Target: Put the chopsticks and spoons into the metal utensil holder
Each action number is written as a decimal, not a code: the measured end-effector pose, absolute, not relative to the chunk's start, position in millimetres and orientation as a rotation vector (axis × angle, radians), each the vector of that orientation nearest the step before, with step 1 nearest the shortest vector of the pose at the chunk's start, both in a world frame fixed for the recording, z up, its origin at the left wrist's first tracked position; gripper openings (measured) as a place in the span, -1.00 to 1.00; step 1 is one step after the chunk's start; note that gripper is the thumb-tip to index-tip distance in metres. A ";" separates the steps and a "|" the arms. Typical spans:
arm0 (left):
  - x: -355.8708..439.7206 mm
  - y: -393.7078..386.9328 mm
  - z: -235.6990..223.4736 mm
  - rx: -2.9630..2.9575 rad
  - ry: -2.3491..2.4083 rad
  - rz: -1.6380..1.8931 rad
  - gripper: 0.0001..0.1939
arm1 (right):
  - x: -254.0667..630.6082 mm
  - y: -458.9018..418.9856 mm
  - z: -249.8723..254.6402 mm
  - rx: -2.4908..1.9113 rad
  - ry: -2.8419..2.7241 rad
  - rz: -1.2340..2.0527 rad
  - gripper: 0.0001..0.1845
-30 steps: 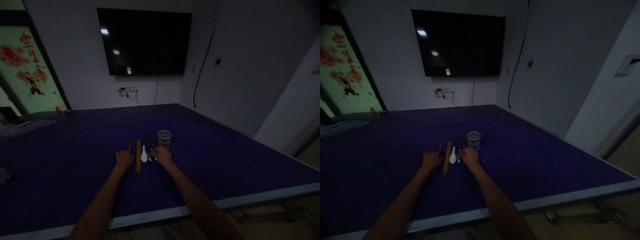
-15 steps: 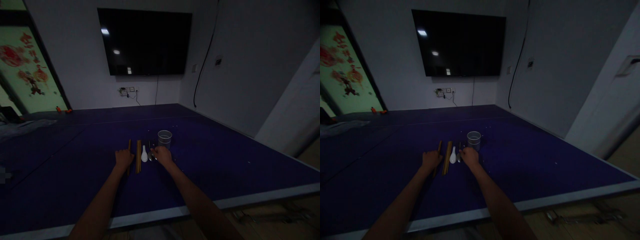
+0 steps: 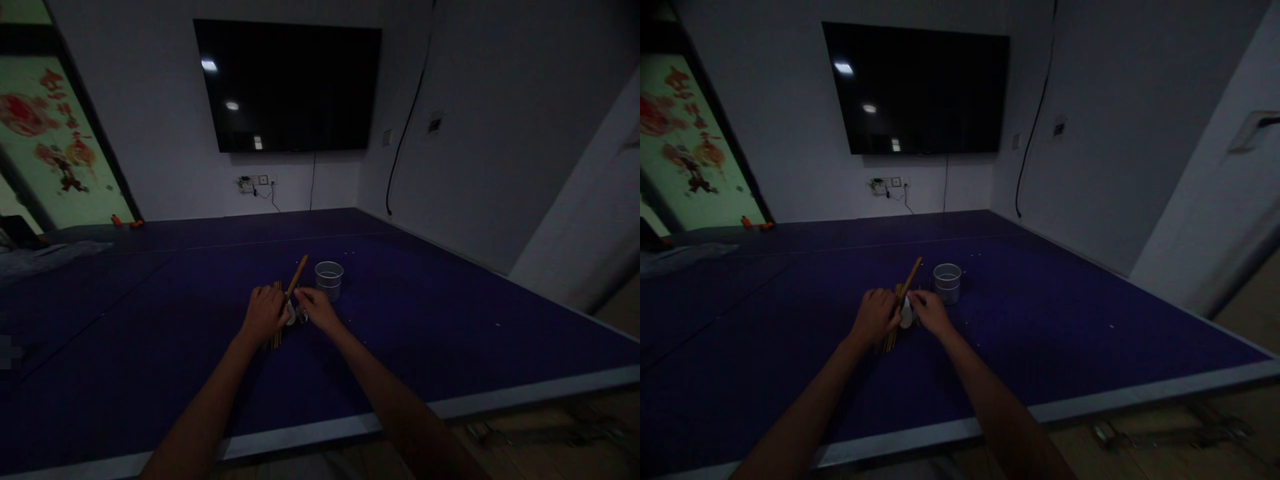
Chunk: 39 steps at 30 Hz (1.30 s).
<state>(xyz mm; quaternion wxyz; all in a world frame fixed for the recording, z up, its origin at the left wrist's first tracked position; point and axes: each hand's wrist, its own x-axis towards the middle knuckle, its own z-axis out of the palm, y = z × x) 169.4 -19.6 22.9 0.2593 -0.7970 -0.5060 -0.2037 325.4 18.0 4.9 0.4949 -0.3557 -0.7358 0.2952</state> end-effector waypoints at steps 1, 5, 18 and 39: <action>171.5 -20.1 21.3 -2.164 -1.316 -0.572 -0.83 | 324.2 16.8 6.0 -0.833 -1.750 0.750 -0.53; 175.7 -20.2 17.3 -2.166 -1.196 -0.630 -0.85 | 321.3 12.2 8.9 -0.782 -1.650 0.829 -0.54; 159.7 -15.7 8.2 -2.022 -1.364 -0.965 -0.72 | 361.3 16.1 29.5 -0.895 -1.059 0.349 -0.54; 159.0 -4.1 0.7 -2.048 -1.803 -0.689 -0.61 | 392.8 54.1 9.8 -1.333 -1.441 0.001 -0.46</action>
